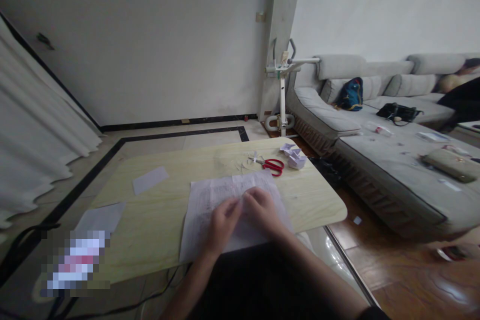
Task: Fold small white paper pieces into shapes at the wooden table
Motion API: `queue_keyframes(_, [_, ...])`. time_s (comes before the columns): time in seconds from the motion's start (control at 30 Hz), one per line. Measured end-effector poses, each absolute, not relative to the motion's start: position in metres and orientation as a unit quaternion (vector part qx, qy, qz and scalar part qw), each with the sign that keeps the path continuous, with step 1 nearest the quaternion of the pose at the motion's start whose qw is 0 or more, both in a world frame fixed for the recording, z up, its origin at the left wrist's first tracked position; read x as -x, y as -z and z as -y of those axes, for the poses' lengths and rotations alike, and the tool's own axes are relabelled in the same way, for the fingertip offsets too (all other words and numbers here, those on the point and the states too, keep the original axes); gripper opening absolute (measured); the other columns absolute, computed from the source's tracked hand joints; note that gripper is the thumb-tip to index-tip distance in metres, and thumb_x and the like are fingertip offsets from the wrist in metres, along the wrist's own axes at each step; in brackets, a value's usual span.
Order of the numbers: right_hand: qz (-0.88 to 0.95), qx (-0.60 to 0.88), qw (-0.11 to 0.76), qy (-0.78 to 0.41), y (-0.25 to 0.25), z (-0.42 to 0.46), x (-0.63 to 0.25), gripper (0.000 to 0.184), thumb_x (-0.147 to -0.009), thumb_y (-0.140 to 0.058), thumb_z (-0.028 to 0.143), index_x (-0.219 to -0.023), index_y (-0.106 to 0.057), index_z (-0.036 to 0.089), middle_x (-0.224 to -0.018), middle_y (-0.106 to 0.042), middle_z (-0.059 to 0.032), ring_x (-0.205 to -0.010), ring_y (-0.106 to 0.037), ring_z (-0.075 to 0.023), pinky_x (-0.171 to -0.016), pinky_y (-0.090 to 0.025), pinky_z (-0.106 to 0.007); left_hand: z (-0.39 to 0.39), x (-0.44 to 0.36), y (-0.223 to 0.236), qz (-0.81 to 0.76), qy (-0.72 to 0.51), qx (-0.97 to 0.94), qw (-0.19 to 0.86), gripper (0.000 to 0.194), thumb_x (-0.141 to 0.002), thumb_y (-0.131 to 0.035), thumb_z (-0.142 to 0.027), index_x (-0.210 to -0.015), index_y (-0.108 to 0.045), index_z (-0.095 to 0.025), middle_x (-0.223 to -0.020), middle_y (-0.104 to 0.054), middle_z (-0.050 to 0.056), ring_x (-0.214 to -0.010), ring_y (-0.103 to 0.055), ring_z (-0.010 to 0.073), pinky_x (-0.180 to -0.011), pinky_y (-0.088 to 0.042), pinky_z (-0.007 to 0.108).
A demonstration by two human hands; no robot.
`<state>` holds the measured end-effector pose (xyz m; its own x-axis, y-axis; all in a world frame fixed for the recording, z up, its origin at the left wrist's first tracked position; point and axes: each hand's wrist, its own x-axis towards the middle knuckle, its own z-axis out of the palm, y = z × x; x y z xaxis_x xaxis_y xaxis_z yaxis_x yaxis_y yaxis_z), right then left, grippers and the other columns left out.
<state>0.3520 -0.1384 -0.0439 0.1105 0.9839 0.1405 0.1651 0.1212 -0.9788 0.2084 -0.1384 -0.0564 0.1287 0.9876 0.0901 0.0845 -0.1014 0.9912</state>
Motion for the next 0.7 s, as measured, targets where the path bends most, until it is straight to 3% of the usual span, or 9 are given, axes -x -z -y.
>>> queue_keyframes(0.5, [0.551,0.52,0.513,-0.404,0.0467,0.1352,-0.3534,0.013,-0.083,-0.058,0.033,-0.076,-0.063,0.022,-0.067,-0.062,0.0003,-0.064,-0.057,-0.0165,-0.057,-0.046,-0.025,0.1372,-0.2089,0.0617,-0.467,-0.471,-0.567,0.489,0.034,-0.084,-0.065,-0.041,-0.104,-0.07,-0.015,-0.098,-0.077,0.011,-0.088,-0.073,0.0256,-0.074,-0.059,0.033])
queue_keyframes(0.7, [0.543,0.524,0.52,-0.399,0.0425,0.1365,-0.3524,0.013,-0.083,-0.057,0.033,-0.076,-0.062,0.023,-0.067,-0.061,0.0007,-0.064,-0.057,-0.0168,-0.058,-0.046,-0.026,0.1378,-0.2087,0.0584,-0.485,-0.467,-0.572,0.468,0.029,-0.084,-0.064,-0.038,-0.099,-0.071,-0.014,-0.094,-0.077,0.01,-0.088,-0.073,0.0257,-0.076,-0.058,0.033])
